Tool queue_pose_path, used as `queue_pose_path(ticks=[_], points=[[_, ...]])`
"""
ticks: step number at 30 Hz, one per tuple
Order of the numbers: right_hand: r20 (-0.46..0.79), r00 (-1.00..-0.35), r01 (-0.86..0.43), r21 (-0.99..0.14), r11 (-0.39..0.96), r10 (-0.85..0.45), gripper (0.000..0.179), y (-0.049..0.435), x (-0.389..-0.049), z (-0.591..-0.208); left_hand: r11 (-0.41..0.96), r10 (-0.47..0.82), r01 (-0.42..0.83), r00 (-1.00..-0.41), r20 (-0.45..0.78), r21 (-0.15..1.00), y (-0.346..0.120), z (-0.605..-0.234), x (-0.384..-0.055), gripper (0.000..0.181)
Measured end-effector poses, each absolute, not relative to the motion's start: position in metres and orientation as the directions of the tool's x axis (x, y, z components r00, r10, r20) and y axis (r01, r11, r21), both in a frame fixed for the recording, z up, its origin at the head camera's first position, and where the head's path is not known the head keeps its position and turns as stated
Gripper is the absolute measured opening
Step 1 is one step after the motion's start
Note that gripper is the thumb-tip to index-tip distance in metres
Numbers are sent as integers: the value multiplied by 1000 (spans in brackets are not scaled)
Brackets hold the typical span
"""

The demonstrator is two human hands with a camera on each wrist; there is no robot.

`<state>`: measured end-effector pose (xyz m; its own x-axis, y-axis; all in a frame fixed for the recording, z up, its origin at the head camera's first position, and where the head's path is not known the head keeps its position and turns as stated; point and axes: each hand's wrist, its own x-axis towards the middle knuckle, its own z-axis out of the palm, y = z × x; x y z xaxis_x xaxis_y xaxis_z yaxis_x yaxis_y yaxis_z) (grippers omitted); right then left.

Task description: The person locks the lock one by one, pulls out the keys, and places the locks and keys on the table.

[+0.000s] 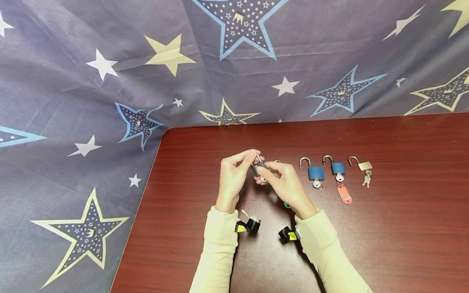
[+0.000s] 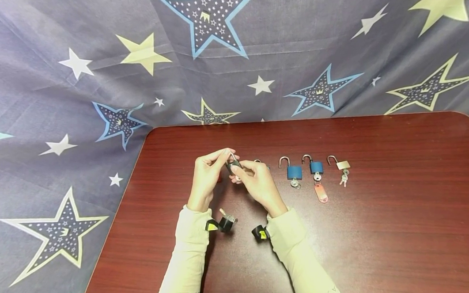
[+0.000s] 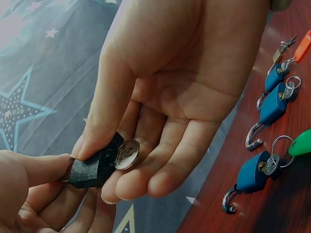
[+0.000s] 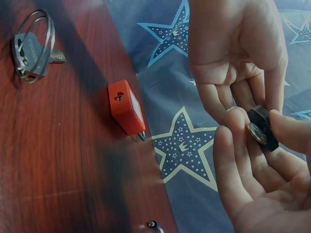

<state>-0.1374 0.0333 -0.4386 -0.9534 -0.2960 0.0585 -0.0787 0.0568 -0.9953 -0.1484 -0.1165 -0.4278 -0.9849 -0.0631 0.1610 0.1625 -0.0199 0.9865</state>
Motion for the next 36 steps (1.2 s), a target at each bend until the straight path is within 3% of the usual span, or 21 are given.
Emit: queue_pose_path(ticks=[14, 23, 36], points=[[38, -974, -50, -997, 51, -224, 23, 31, -132, -438, 29, -66, 146, -987, 148, 989, -114, -425, -147, 20], [33, -970, -13, -996, -86, -240, 24, 29, -126, -435, -1, -22, 147, -989, 147, 989, -116, -423, -143, 18], [9, -968, 35, -985, -169, -253, 29, 28, -130, -436, 110, -79, 224, -969, 233, 968, -112, -425, -143, 16]])
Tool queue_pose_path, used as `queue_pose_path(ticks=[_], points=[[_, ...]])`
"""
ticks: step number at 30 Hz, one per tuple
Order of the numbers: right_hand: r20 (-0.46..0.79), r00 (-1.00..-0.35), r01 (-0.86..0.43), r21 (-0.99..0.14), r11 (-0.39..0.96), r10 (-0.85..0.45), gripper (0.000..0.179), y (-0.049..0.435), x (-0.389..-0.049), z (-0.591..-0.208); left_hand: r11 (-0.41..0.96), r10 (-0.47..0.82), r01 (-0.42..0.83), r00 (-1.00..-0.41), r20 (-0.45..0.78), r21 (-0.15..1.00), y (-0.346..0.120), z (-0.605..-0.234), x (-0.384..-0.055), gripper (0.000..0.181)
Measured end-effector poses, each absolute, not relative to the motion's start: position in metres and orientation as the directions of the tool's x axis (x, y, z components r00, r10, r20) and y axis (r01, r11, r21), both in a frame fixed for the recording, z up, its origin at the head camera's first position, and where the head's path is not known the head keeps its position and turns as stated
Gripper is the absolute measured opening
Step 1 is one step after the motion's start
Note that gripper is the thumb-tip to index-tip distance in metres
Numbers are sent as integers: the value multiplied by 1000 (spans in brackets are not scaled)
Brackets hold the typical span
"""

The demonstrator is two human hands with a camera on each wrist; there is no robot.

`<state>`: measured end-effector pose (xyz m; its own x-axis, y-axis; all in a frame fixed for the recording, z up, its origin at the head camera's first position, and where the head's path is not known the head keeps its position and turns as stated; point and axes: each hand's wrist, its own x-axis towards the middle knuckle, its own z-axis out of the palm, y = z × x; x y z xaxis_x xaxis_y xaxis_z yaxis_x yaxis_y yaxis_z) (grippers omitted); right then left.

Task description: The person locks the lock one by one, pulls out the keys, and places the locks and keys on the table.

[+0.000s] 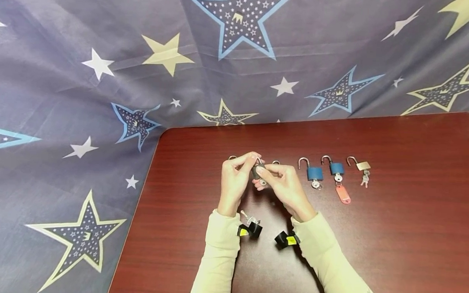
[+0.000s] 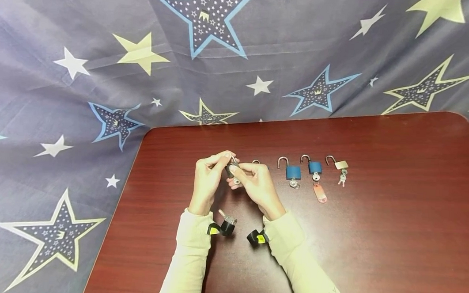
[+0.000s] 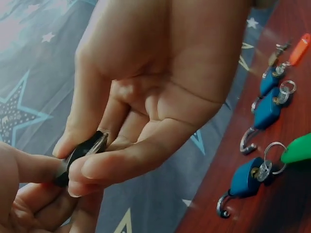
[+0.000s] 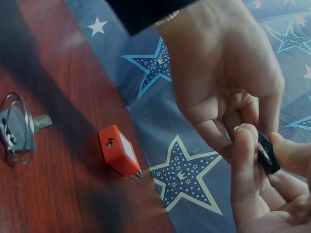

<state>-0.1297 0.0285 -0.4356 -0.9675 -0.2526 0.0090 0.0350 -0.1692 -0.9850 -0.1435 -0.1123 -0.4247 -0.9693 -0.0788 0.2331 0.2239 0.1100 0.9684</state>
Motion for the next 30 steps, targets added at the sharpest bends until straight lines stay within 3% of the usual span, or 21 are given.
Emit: queue_pose_path(ticks=[13, 21, 28, 30], points=[[-35, -970, 67, -989, -130, -241, 29, 30, -131, -433, 164, -74, 192, -976, 206, 968, -112, -426, -144, 17], [3, -979, 27, -990, -142, -204, 30, 35, -132, -437, 46, -31, 180, -983, 181, 983, -104, -430, -146, 21], [1, -990, 16, -992, -122, -140, 32, 41, -139, -430, 197, -108, 82, -989, 105, 977, -103, -431, -145, 30], [0, -990, 18, -992, -127, -139, 33, 42, -140, -428, 187, -91, 88, -990, 107, 978, -105, -431, -144, 29]])
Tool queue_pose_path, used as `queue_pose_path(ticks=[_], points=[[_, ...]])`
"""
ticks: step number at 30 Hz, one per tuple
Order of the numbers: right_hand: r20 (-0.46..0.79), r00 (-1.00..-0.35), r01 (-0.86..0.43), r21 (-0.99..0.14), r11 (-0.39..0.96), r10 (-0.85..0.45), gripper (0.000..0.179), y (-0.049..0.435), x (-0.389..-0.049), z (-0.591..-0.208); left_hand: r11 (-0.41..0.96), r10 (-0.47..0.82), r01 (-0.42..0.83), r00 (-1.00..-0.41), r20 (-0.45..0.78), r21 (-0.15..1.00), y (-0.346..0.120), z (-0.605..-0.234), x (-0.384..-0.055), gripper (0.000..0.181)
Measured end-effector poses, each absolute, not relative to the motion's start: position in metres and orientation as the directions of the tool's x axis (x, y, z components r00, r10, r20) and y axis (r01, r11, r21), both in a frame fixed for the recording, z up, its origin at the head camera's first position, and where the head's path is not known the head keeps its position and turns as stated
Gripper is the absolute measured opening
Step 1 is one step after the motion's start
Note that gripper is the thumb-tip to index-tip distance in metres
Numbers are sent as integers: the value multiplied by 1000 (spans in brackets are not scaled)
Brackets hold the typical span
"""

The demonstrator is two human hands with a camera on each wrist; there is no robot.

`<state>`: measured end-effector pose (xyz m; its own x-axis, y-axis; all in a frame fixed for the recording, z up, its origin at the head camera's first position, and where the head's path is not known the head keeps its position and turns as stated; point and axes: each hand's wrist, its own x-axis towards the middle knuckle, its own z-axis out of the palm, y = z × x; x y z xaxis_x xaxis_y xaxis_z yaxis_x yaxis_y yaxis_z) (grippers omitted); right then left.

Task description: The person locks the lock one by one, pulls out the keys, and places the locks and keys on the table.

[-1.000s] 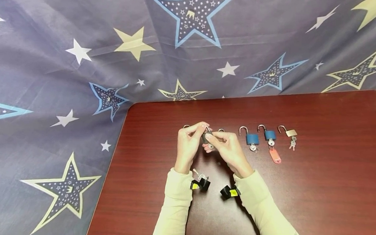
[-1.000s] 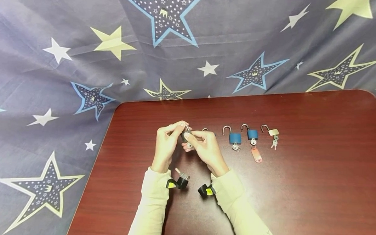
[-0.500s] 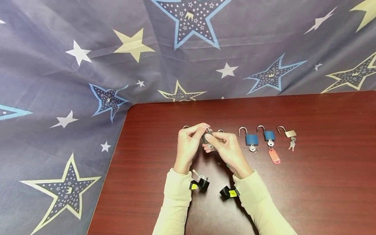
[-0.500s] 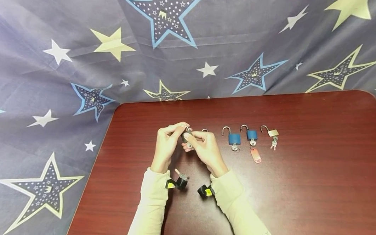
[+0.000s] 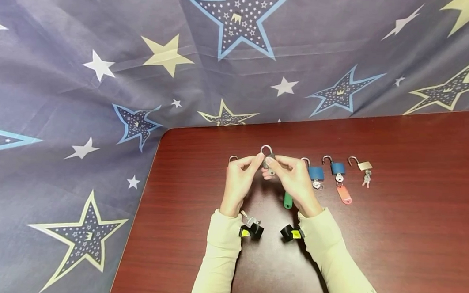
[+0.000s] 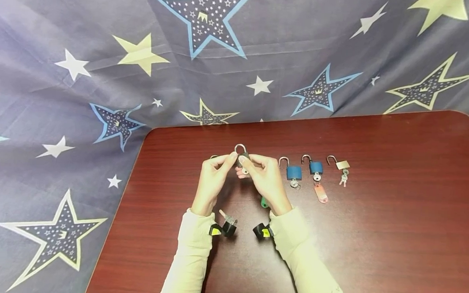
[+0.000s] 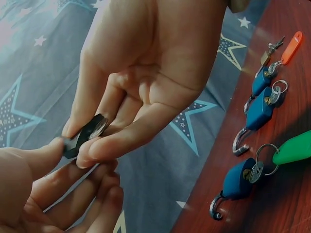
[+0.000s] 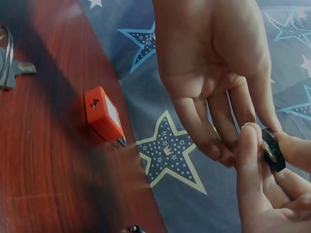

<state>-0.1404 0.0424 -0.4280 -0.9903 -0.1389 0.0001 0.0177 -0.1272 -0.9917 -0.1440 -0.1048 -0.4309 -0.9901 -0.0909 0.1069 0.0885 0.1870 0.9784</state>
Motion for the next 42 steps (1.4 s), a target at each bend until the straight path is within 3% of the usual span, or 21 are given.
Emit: queue_pose_path(ticks=[6, 13, 23, 42], points=[[-32, -985, 48, -995, -89, -169, 36, 43, -142, -428, 129, -35, 147, -988, 153, 981, -109, -431, -143, 25], [-23, -978, 48, -992, -116, -208, 34, 42, -141, -428, 88, -57, 213, -974, 219, 973, -111, -428, -144, 18], [-7, -965, 37, -993, -109, -262, 32, 48, -143, -430, 82, -184, 148, -970, 161, 986, -118, -424, -144, 18], [-4, -952, 43, -992, -121, -307, 25, 51, -143, -431, -74, -143, 83, -987, 72, 994, -113, -423, -144, 24]])
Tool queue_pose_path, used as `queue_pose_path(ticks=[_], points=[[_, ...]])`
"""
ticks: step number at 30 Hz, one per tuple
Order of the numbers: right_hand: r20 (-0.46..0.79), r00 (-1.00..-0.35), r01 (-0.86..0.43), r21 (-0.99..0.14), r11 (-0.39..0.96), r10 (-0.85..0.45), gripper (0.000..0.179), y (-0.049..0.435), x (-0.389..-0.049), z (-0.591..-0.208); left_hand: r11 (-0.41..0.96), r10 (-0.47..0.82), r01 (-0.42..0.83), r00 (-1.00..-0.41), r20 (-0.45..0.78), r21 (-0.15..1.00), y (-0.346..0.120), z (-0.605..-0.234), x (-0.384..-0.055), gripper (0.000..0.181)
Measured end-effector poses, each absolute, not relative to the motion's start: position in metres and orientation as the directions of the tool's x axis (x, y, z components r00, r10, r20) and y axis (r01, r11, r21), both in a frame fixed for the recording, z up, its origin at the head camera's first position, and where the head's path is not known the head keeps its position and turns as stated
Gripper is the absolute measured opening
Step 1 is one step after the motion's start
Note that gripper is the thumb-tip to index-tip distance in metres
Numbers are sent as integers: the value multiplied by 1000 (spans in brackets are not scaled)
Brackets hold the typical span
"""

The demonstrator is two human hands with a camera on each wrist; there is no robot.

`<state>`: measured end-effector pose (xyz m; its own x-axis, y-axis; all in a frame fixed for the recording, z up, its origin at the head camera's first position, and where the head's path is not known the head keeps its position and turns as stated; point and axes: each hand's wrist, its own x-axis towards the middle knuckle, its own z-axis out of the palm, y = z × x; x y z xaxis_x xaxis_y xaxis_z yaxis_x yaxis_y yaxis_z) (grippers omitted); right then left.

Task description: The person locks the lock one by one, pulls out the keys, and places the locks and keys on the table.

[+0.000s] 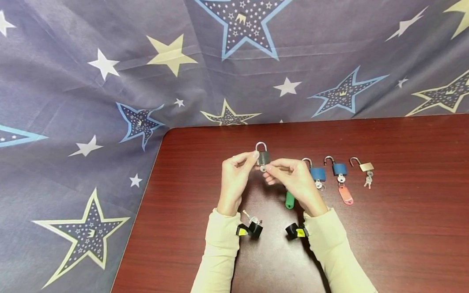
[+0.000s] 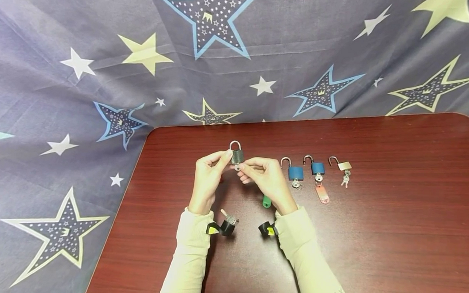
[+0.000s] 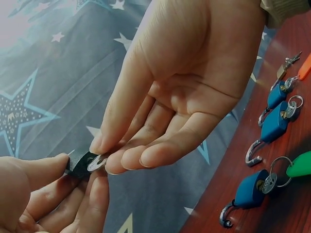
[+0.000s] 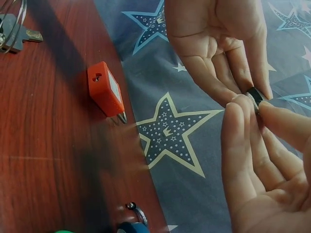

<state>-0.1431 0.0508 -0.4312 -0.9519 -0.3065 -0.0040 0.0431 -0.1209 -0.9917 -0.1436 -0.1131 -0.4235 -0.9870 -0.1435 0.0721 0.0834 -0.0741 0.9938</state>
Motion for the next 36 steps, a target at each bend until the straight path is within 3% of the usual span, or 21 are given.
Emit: queue_pose_path(ticks=[12, 36], points=[[4, -959, 15, -998, -63, -282, 24, 52, -142, -431, -110, -84, 39, -996, 29, 993, -114, -423, -143, 25], [-5, -944, 33, -996, -80, -330, 22, 47, -139, -429, -111, -156, 89, -985, 71, 990, -120, -417, -144, 23]])
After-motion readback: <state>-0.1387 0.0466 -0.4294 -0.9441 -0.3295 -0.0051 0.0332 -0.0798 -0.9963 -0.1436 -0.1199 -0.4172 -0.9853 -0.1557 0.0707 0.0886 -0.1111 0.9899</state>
